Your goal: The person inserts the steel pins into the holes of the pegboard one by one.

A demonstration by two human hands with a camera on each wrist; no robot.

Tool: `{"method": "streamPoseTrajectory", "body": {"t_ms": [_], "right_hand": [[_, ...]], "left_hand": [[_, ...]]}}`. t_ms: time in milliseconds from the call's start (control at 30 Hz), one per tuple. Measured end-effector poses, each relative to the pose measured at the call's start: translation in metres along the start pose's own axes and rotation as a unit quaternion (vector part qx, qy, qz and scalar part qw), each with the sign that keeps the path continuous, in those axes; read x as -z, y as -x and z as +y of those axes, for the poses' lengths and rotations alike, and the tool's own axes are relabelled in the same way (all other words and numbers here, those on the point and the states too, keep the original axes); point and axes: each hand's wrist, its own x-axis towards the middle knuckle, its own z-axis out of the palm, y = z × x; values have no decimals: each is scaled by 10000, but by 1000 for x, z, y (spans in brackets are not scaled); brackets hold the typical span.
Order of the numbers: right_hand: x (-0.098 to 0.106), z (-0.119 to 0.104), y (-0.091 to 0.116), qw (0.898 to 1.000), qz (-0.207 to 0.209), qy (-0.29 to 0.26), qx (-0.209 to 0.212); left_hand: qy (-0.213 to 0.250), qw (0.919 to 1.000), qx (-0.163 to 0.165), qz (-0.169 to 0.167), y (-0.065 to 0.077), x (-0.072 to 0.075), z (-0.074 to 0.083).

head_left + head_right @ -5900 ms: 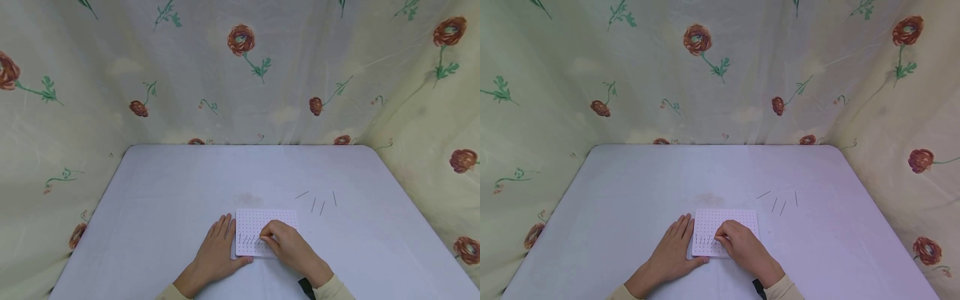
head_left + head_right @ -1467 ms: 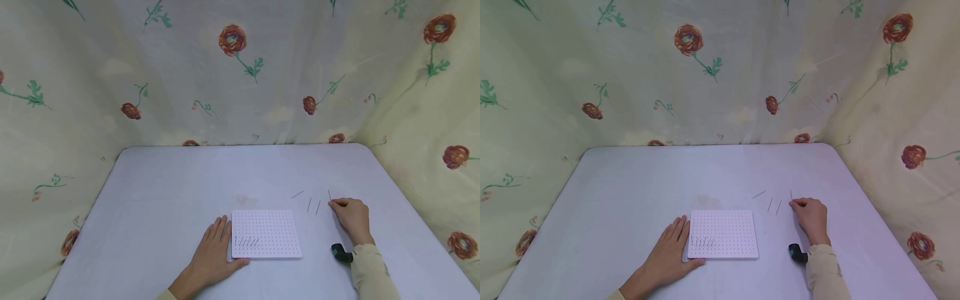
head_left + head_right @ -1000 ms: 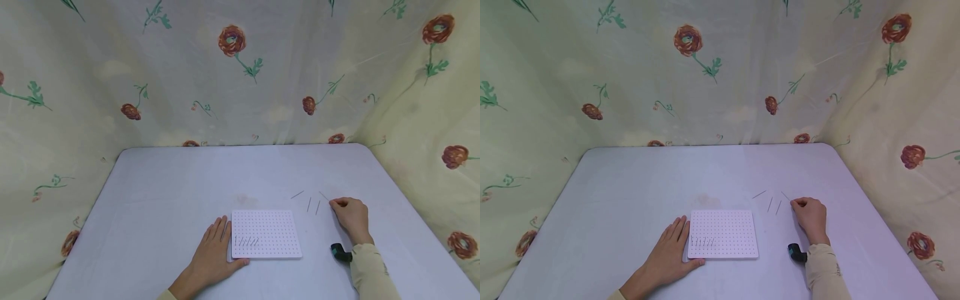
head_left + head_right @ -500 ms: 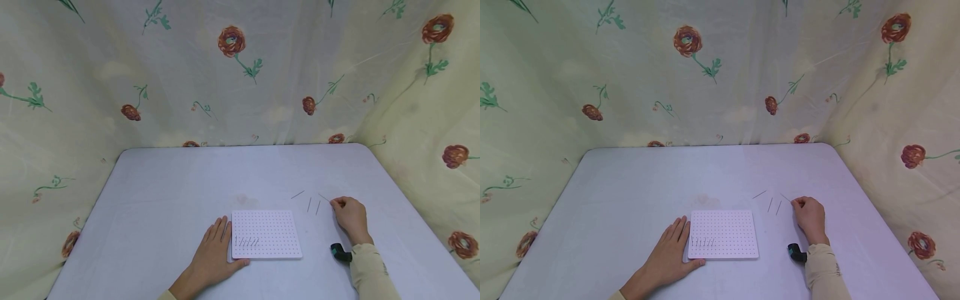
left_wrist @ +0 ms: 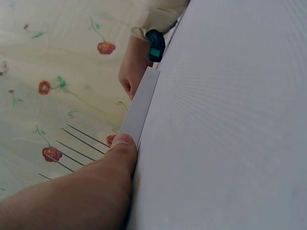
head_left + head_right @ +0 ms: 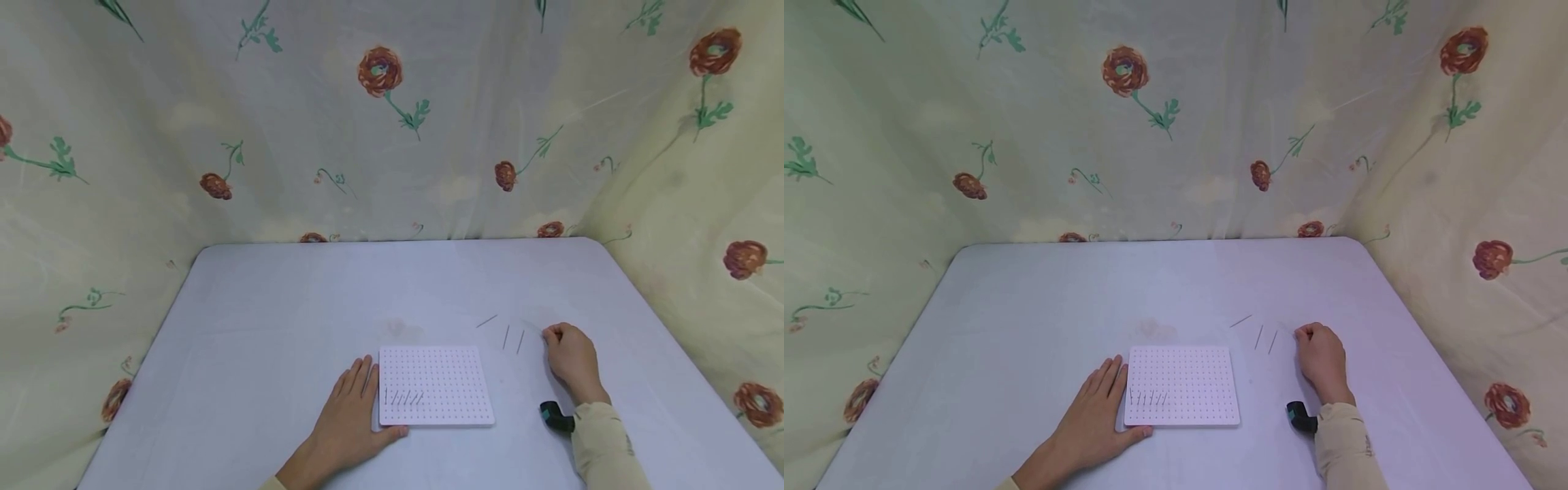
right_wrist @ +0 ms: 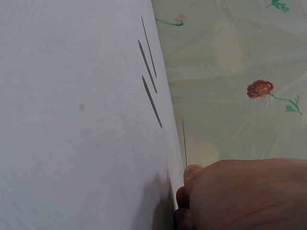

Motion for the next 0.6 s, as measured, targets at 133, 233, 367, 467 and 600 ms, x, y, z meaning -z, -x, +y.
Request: {"method": "streamPoseTrajectory", "body": {"t_ms": [133,233,367,467,600], "right_hand": [[0,1,3,9999,117,-64,-72],[1,0,4,9995,153,-217,-158],[3,-4,5,9980,173,-534,-291],[3,-7,6,9958,206,-789,-406],[3,-8,6,9930,259,-1032,-520]], "left_hand": [[-43,10000,-5,10,1,0,0],[-71,10000,-13,39,1,0,0],[-91,9999,-20,66,1,0,0],[-89,9999,-39,77,1,1,0],[-113,9999,-41,61,0,0,-1]]}}
